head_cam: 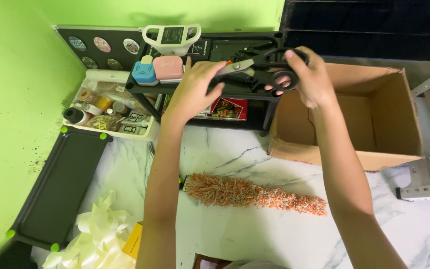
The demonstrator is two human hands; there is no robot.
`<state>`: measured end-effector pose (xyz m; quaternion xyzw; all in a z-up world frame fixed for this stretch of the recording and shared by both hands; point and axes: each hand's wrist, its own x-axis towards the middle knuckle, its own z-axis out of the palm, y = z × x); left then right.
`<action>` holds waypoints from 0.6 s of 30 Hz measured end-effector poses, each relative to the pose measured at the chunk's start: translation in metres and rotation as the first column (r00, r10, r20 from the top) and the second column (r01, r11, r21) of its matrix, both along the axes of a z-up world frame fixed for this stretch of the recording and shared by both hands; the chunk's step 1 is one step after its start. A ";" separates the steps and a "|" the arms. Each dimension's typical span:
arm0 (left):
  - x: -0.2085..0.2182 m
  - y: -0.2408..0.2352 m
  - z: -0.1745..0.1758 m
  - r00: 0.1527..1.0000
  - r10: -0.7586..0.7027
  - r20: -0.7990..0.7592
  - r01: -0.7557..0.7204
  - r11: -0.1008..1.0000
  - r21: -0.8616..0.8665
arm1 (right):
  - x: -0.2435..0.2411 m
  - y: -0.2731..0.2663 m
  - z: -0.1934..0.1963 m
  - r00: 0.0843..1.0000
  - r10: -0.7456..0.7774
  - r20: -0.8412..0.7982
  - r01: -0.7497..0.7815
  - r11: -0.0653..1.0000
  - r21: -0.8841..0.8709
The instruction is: The person cleans a cardboard box with a duster and then organizes various tools on a black rolling cart. They place items such as a digital scale, a glue gun, and scissors onto the cart's shelves.
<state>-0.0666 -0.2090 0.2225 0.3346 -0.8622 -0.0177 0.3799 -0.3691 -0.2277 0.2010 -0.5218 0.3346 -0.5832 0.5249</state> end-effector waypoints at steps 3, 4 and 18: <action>-0.013 -0.002 0.004 0.984 0.094 0.151 -0.079 0.992 -0.101 | 0.002 0.004 -0.002 0.992 0.126 -0.014 -0.126 0.992 0.027; -0.014 -0.004 0.002 0.984 0.092 0.149 -0.077 0.992 -0.103 | 0.002 0.008 0.002 0.992 0.124 -0.016 -0.123 0.992 0.025; -0.037 -0.129 -0.014 0.983 -0.035 0.180 0.054 0.993 -0.101 | 0.003 0.000 0.045 0.071 -0.752 -0.655 -0.121 0.646 -0.754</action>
